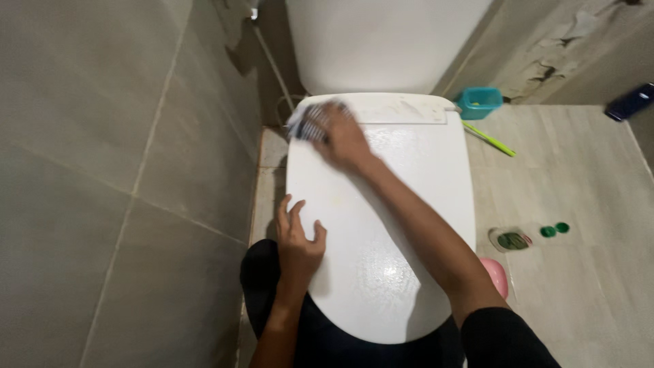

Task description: The person pours liquid from a bottle onto a cloth in a bowl, then uses the wet cloth to wipe the toilet lid, seat, and tank exterior.

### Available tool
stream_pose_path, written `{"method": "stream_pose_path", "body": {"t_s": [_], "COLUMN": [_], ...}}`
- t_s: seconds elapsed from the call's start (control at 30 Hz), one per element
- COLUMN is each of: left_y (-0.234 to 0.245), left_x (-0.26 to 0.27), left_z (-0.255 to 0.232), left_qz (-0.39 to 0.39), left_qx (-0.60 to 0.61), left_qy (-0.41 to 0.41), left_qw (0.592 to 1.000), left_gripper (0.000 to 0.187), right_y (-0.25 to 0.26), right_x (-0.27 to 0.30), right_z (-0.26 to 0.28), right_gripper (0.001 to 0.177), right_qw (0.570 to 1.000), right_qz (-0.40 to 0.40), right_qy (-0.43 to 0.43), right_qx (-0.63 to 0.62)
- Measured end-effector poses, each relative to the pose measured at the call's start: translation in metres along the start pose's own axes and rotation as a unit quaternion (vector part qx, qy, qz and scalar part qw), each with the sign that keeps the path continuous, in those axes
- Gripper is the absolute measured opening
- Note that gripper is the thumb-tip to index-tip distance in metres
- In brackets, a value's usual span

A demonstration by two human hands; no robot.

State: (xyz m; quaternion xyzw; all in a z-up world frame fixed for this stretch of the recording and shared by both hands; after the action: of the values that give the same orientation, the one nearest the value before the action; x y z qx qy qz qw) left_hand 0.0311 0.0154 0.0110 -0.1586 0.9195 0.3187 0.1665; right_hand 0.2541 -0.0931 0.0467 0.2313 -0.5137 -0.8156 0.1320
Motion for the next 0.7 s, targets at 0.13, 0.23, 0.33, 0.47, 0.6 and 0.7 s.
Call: {"method": "stream_pose_path", "body": {"t_s": [0.13, 0.23, 0.33, 0.47, 0.6, 0.7], "left_y": [-0.013, -0.019, -0.017, -0.013, -0.015, -0.016], "left_x": [0.012, 0.014, 0.011, 0.001, -0.004, 0.001], "left_z": [0.017, 0.032, 0.033, 0.019, 0.015, 0.013], "left_qz": [-0.005, -0.003, -0.005, 0.019, 0.054, 0.025], "left_qx": [0.004, -0.02, 0.003, -0.006, 0.008, -0.016], "left_qy": [-0.015, -0.021, -0.003, 0.047, 0.1, 0.032], "left_qw": [1.0, 1.0, 1.0, 0.999, 0.993, 0.999], "left_gripper": [0.041, 0.039, 0.04, 0.049, 0.053, 0.053], "right_y": [-0.008, 0.016, 0.049, 0.077, 0.104, 0.119], "right_x": [0.086, 0.164, 0.225, 0.236, 0.179, 0.144], "right_z": [0.036, 0.037, 0.023, -0.033, -0.115, -0.148], "right_gripper": [0.056, 0.054, 0.054, 0.053, 0.058, 0.058], "right_qw": [0.972, 0.967, 0.968, 0.992, 0.998, 0.993], "right_qz": [0.026, 0.09, 0.14, 0.084, -0.006, -0.086], "right_qy": [0.22, 0.236, 0.204, 0.094, 0.006, -0.048], "right_qx": [0.079, 0.01, -0.042, -0.014, 0.062, 0.06]}}
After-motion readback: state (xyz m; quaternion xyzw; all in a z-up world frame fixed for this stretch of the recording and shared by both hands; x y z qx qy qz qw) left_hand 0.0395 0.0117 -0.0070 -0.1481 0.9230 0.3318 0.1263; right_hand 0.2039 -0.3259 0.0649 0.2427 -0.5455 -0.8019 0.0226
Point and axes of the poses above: each hand's wrist, its own x-axis away from the middle knuckle, its own y-axis out of the back of the hand, z = x × y, the point moved 4 cm from there along -x, towards the middle knuckle, and after that the axes turned 3 degrees about z, right-handed, at the moved point
